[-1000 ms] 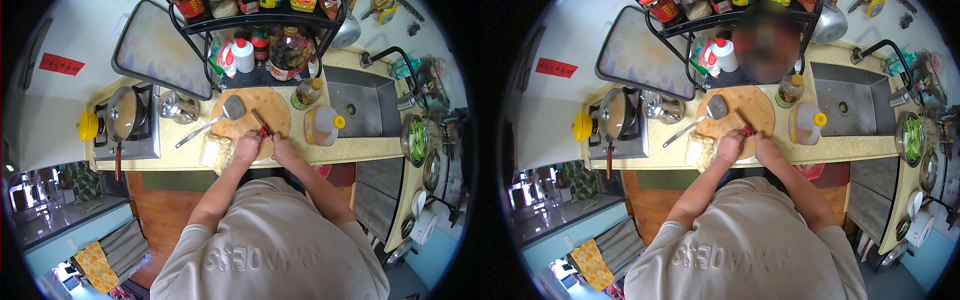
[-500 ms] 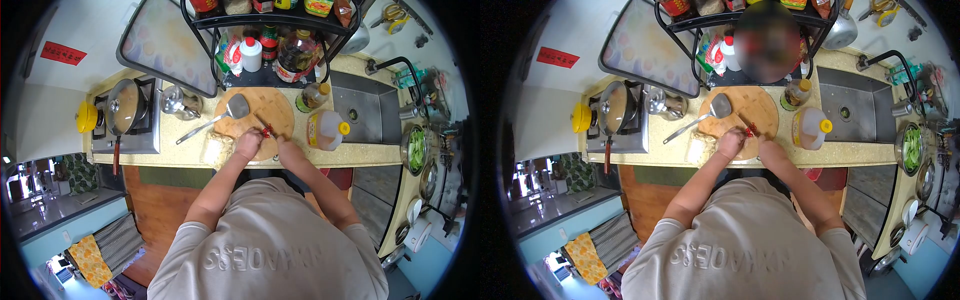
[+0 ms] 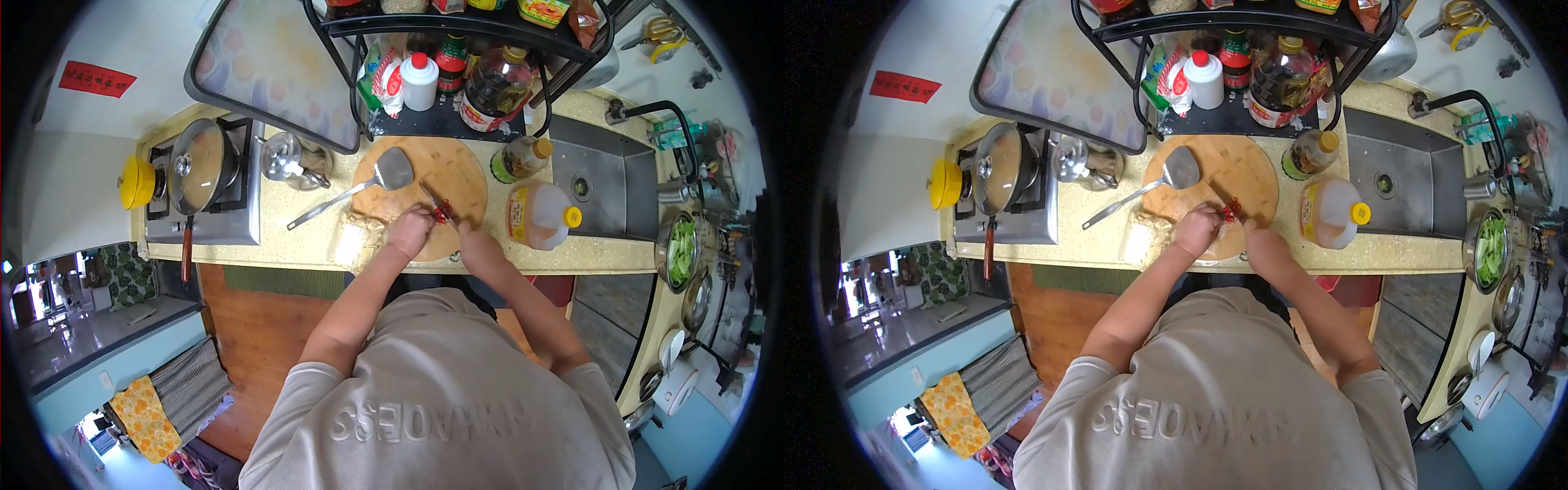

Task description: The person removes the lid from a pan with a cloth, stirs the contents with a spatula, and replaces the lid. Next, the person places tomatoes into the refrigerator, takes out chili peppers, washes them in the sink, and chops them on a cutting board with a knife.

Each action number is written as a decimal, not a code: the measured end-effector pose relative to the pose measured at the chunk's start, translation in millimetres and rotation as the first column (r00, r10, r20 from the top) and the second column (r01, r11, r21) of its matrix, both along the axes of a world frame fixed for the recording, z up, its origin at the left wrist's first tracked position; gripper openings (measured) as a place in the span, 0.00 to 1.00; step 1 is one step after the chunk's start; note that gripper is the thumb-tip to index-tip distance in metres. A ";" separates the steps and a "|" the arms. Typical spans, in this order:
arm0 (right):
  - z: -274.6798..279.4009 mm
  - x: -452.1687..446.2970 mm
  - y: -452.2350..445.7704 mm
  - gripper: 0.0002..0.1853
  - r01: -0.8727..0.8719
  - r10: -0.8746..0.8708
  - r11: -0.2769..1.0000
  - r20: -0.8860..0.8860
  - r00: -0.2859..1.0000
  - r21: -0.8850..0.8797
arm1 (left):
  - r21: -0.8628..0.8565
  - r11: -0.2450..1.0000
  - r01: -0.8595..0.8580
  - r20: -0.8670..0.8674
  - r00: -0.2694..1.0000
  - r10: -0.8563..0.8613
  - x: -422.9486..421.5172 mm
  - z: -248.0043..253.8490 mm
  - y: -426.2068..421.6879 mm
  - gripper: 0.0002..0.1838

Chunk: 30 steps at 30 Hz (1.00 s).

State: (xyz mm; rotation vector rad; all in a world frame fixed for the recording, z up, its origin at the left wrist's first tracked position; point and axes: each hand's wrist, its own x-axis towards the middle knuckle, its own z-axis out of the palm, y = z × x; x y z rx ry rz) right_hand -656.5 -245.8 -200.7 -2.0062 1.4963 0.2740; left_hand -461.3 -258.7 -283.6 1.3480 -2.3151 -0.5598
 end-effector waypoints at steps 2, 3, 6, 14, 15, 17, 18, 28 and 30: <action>1.2 3.2 -1.2 0.09 0.008 -0.006 0.999 0.051 0.999 -0.039 | -0.012 1.000 -0.002 -0.001 1.000 0.002 -0.1 1.6 -1.6 0.05; -3.5 4.2 -1.9 0.09 0.013 -0.011 0.999 0.052 0.999 -0.040 | -0.014 1.000 0.002 0.000 1.000 -0.002 0.6 2.4 -3.4 0.05; -26.4 6.6 4.2 0.09 0.047 -0.045 0.998 0.062 0.997 -0.037 | 0.027 1.000 0.013 0.022 1.000 -0.013 1.4 2.0 0.0 0.04; -31.5 -8.2 -1.9 0.09 0.093 -0.089 0.995 0.104 0.991 -0.034 | -0.041 0.999 0.014 -0.003 1.000 -0.014 3.2 4.7 -1.1 0.03; -29.6 -9.6 -1.7 0.09 0.092 -0.088 0.995 0.105 0.991 -0.036 | -0.043 0.999 0.013 -0.002 1.000 -0.013 3.6 4.7 -1.2 0.03; -21.5 -11.7 -1.6 0.08 0.058 -0.053 0.997 0.101 0.994 -0.044 | -0.015 1.000 0.008 -0.011 1.000 -0.008 3.8 0.1 -2.1 0.03; -21.2 -12.6 -1.5 0.08 0.061 -0.057 0.997 0.098 0.994 -0.046 | -0.016 1.000 0.012 -0.014 1.000 -0.012 3.5 -2.4 -2.2 0.03; -9.8 -9.8 -4.7 0.10 -0.043 0.046 0.998 0.073 0.996 -0.051 | -0.014 1.000 -0.001 -0.063 0.998 0.000 4.9 -3.4 -4.2 0.01; -4.2 -8.6 -3.4 0.10 -0.050 0.054 0.998 0.072 0.996 -0.049 | 0.003 1.000 -0.004 -0.071 0.997 0.005 4.9 -3.1 -2.8 0.01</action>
